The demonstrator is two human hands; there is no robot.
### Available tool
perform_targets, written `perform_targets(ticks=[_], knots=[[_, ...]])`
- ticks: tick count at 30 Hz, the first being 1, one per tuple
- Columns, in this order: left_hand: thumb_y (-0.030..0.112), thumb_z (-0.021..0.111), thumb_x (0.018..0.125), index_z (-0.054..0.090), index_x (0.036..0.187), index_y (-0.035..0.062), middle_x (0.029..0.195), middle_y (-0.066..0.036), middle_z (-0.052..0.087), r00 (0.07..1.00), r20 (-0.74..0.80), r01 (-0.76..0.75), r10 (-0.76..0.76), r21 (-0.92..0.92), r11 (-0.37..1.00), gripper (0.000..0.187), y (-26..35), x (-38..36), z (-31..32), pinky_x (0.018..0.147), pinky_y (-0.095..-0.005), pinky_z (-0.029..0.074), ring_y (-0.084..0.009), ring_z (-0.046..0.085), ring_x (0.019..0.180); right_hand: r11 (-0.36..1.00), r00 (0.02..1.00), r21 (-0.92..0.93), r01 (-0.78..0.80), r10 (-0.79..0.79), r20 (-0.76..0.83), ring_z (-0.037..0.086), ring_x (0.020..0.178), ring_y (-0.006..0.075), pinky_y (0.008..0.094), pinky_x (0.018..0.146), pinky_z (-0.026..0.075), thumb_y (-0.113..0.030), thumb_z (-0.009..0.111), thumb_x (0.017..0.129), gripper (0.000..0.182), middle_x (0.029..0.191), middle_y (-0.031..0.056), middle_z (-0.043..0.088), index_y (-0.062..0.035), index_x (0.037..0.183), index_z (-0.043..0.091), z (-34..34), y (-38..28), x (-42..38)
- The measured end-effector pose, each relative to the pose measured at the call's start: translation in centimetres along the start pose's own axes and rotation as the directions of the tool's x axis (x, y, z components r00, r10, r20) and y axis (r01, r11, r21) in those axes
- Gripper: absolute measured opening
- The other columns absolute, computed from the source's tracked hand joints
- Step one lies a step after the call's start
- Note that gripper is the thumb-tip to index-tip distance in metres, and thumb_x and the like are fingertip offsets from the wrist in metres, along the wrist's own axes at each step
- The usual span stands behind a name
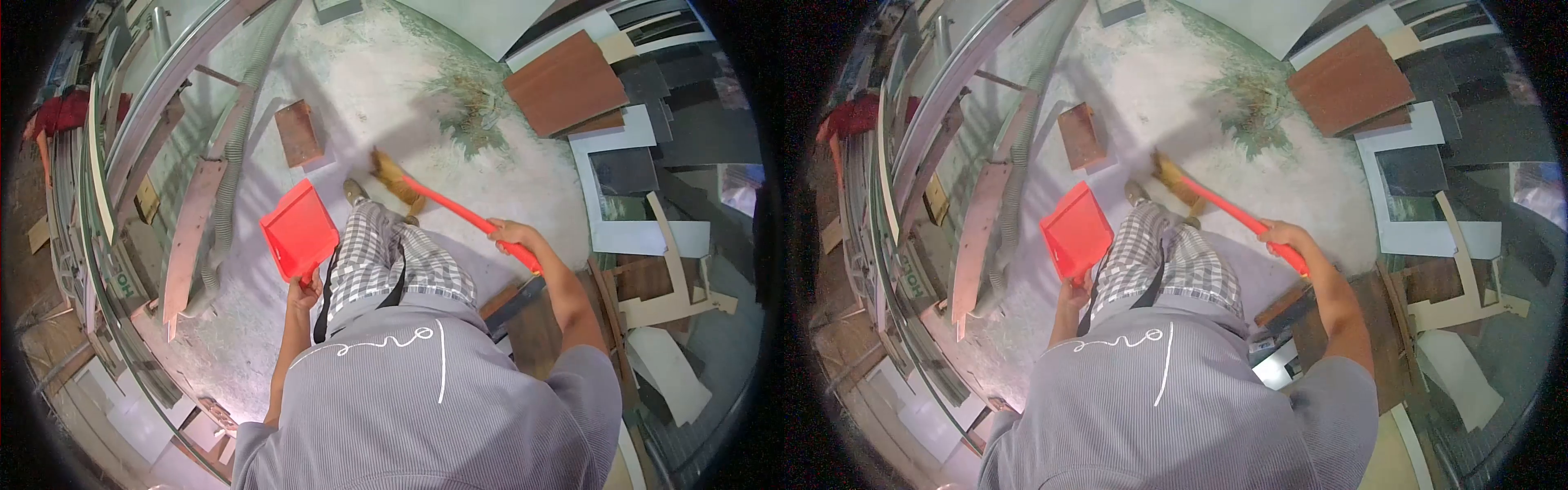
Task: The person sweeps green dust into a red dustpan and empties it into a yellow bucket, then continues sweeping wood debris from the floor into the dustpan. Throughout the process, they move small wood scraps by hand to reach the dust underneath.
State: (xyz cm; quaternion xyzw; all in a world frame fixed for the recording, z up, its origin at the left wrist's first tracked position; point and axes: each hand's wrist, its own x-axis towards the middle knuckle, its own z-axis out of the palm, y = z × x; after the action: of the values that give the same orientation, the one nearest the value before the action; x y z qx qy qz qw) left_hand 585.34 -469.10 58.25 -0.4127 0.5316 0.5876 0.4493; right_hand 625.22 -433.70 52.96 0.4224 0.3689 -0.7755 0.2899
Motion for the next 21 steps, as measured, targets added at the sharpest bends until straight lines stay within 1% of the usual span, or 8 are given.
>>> perform_targets(ticks=[4, 6, 8, 10, 12, 14, 16, 21], knots=[[0.027, 0.046, 0.072, 0.054, 0.085, 0.0043, 0.079, -0.008, 0.06, 0.998, 0.055, -0.027, 0.02, 0.127, 0.991, 0.027, 0.3, 0.0, 0.1, 0.059, -0.027, 0.044, -0.0164, 0.058, 0.069, 0.997, 0.984, -0.038, 0.062, -0.068, -0.166, 0.042, 0.039, 0.0126, 0.027, 0.035, 0.037, -0.011, 0.047, 0.075, 0.055, 0.05, 0.0026, 0.04, -0.0136, 0.124, 0.023, -4.0, -1.7, 0.0], [0.026, 0.046, 0.072, 0.054, 0.084, 0.0034, 0.076, -0.008, 0.059, 1.0, 0.006, 0.001, -0.002, 0.133, 0.991, 0.027, 0.7, -0.2, -0.1, 0.057, -0.0272, 0.044, -0.0166, 0.058, 0.066, 0.996, 0.97, -0.018, 0.083, -0.085, -0.226, 0.042, 0.038, 0.0127, 0.0272, 0.034, 0.036, -0.01, 0.047, 0.075, 0.054, 0.049, 0.003, 0.04, -0.0134, 0.124, 0.024, -4.7, -2.4, -0.7], [0.026, 0.044, 0.073, 0.054, 0.084, 0.0024, 0.074, -0.008, 0.059, 0.995, 0.099, -0.038, 0.013, 0.248, 0.968, 0.027, 0.9, -0.4, -1.2, 0.055, -0.0277, 0.044, -0.0173, 0.057, 0.063, 0.99, 0.942, -0.026, 0.138, -0.139, -0.305, 0.042, 0.038, 0.0128, 0.0272, 0.033, 0.036, -0.009, 0.047, 0.074, 0.055, 0.049, 0.0034, 0.04, -0.0148, 0.124, 0.024, -4.4, -2.4, -1.5], [0.025, 0.041, 0.074, 0.054, 0.083, 0.0014, 0.072, -0.009, 0.059, 0.982, 0.182, -0.11, 0.057, 0.293, 0.95, 0.028, 1.0, -0.6, -1.5, 0.053, -0.0283, 0.044, -0.0181, 0.056, 0.06, 0.991, 0.942, -0.003, 0.133, -0.127, -0.312, 0.041, 0.038, 0.0125, 0.0268, 0.033, 0.036, -0.008, 0.047, 0.074, 0.055, 0.049, 0.0027, 0.039, -0.0169, 0.124, 0.024, -3.5, -2.6, -2.4], [0.023, 0.038, 0.075, 0.054, 0.083, 0.0004, 0.072, -0.01, 0.059, 0.994, 0.057, -0.107, 0.095, 0.255, 0.961, 0.029, 0.8, -0.5, -1.0, 0.052, -0.0287, 0.043, -0.0188, 0.056, 0.059, 0.976, 0.93, 0.024, 0.218, -0.2, -0.308, 0.04, 0.038, 0.0115, 0.0259, 0.034, 0.035, -0.008, 0.047, 0.075, 0.056, 0.05, 0.0017, 0.039, -0.0189, 0.124, 0.023, -2.3, -2.1, -3.6], [0.021, 0.035, 0.075, 0.052, 0.083, -0.0001, 0.07, -0.011, 0.058, 0.992, 0.018, -0.124, 0.123, 0.204, 0.971, 0.028, 0.4, -0.6, -0.1, 0.051, -0.029, 0.042, -0.0194, 0.055, 0.059, 0.976, 0.929, 0.032, 0.216, -0.195, -0.316, 0.04, 0.039, 0.0104, 0.0247, 0.034, 0.035, -0.008, 0.047, 0.075, 0.055, 0.052, 0.0009, 0.039, -0.019, 0.124, 0.023, 0.3, -2.8, -6.2], [0.019, 0.033, 0.075, 0.05, 0.083, 0.0006, 0.069, -0.01, 0.056, 0.974, 0.171, -0.194, 0.147, 0.299, 0.934, 0.027, 0.6, -0.4, 0.3, 0.051, -0.0289, 0.042, -0.0196, 0.053, 0.058, 0.961, 0.922, 0.021, 0.275, -0.257, -0.289, 0.04, 0.04, 0.0106, 0.0252, 0.036, 0.037, -0.009, 0.047, 0.075, 0.051, 0.053, 0.0004, 0.04, -0.0166, 0.121, 0.027, 3.3, -3.8, -7.9], [0.02, 0.033, 0.075, 0.051, 0.087, 0.0023, 0.074, -0.008, 0.058, 0.981, 0.14, -0.162, 0.133, 0.219, 0.962, 0.028, 1.6, -2.4, 4.9, 0.054, -0.0278, 0.043, -0.0178, 0.056, 0.063, 0.915, 0.928, 0.158, 0.371, -0.362, -0.083, 0.037, 0.041, 0.0084, 0.0227, 0.037, 0.035, -0.008, 0.046, 0.075, 0.054, 0.054, -0.0005, 0.038, -0.0177, 0.123, 0.024, 9.1, -5.3, -3.7]])
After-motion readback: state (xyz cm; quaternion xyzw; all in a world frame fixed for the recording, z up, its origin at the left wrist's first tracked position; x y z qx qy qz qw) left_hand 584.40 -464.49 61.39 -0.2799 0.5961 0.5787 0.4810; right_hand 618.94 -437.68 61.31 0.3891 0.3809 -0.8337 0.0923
